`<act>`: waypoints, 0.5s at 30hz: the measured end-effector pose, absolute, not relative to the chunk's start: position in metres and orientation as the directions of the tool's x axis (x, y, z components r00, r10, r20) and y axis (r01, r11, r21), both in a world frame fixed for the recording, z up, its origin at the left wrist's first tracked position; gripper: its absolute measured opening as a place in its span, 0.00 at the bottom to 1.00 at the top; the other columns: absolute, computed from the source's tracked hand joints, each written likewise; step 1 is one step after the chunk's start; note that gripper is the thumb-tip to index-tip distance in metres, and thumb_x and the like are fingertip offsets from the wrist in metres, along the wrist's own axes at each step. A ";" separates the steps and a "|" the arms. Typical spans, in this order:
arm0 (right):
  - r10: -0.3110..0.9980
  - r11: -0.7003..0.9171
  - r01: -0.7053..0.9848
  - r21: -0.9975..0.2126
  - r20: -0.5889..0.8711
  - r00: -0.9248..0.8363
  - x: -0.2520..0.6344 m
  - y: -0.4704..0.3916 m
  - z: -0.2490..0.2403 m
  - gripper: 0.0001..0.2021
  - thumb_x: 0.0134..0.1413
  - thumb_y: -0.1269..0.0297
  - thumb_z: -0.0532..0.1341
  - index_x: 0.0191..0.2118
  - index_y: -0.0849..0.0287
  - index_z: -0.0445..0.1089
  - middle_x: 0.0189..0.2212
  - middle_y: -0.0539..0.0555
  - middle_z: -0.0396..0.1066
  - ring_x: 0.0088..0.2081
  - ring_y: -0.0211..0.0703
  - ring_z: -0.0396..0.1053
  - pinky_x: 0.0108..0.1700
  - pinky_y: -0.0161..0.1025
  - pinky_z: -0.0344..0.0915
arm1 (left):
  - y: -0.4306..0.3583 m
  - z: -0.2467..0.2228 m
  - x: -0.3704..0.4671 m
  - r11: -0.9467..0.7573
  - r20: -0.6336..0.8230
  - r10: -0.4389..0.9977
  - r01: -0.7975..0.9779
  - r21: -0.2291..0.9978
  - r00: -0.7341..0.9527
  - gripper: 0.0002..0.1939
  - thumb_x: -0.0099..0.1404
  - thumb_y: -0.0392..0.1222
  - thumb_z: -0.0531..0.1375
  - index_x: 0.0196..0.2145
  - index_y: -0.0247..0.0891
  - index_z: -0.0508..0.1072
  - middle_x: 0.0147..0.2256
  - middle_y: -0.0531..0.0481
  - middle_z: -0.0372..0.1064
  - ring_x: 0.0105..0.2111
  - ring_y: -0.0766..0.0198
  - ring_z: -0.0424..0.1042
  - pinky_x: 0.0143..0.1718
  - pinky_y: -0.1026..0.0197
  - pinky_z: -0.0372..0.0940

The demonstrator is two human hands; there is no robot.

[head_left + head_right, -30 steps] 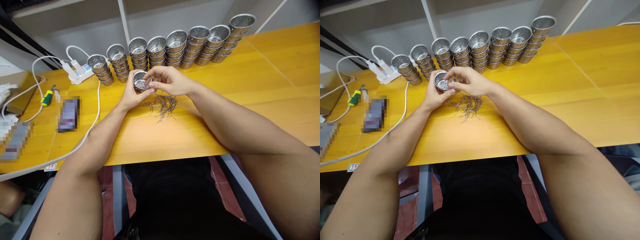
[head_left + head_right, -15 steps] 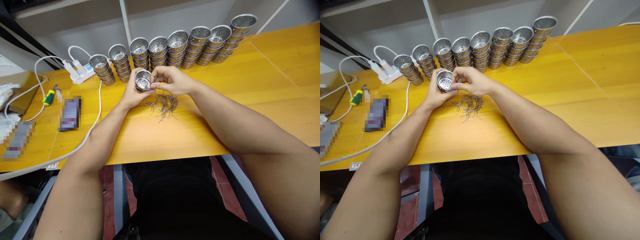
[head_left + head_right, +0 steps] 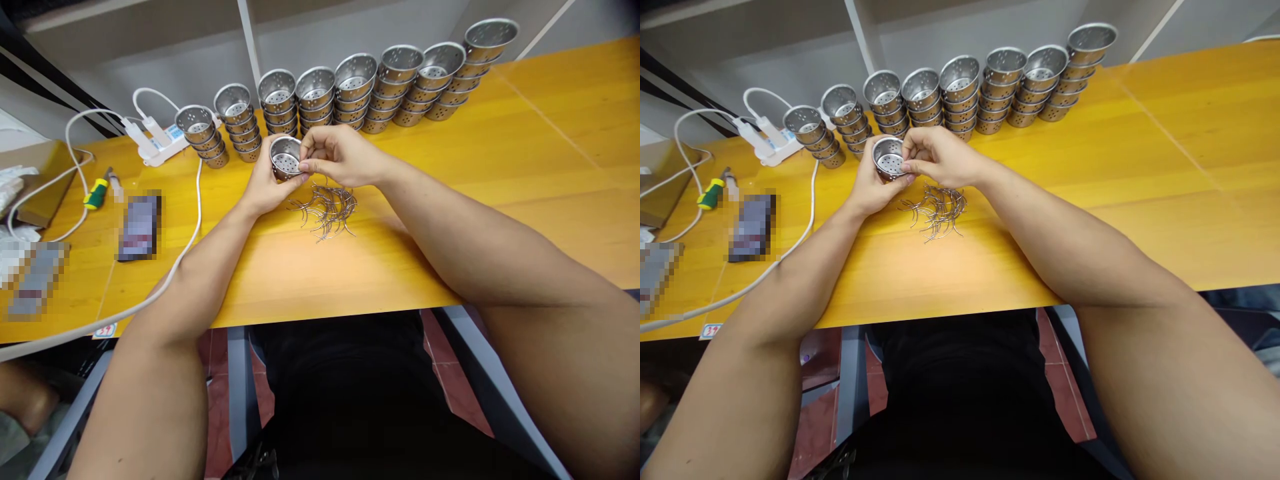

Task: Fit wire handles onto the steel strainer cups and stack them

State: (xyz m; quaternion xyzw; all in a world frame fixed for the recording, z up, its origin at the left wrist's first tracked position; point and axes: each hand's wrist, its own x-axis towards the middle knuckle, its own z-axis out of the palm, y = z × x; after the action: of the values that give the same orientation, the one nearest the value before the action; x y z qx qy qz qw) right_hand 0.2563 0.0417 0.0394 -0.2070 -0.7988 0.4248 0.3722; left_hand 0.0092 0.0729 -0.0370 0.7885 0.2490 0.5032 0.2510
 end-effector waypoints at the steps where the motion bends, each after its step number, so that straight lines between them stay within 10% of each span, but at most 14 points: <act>1: 0.653 0.542 0.016 -0.840 0.410 -0.637 0.257 0.040 0.042 0.34 0.56 0.26 0.79 0.44 0.52 0.73 0.37 0.52 0.78 0.38 0.47 0.79 0.47 0.49 0.85 | 0.073 -0.037 0.009 -0.743 0.662 0.652 0.140 0.654 0.370 0.48 0.63 0.73 0.79 0.68 0.51 0.65 0.63 0.46 0.76 0.62 0.50 0.80 0.65 0.41 0.77; 15: 0.671 0.483 0.009 -0.876 0.363 -0.647 0.256 0.040 0.044 0.33 0.53 0.30 0.83 0.42 0.53 0.75 0.35 0.51 0.79 0.37 0.45 0.77 0.45 0.43 0.84 | 0.072 -0.042 0.010 -0.721 0.635 0.662 0.107 0.685 0.397 0.48 0.62 0.70 0.80 0.69 0.52 0.65 0.62 0.45 0.75 0.61 0.50 0.80 0.66 0.44 0.77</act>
State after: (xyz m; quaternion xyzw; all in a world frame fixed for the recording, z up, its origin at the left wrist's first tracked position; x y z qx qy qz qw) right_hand 0.2565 0.0402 0.0443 -0.2172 -0.7823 0.4599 0.3596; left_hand 0.0103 0.0724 -0.0420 0.7867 0.2442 0.4916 0.2825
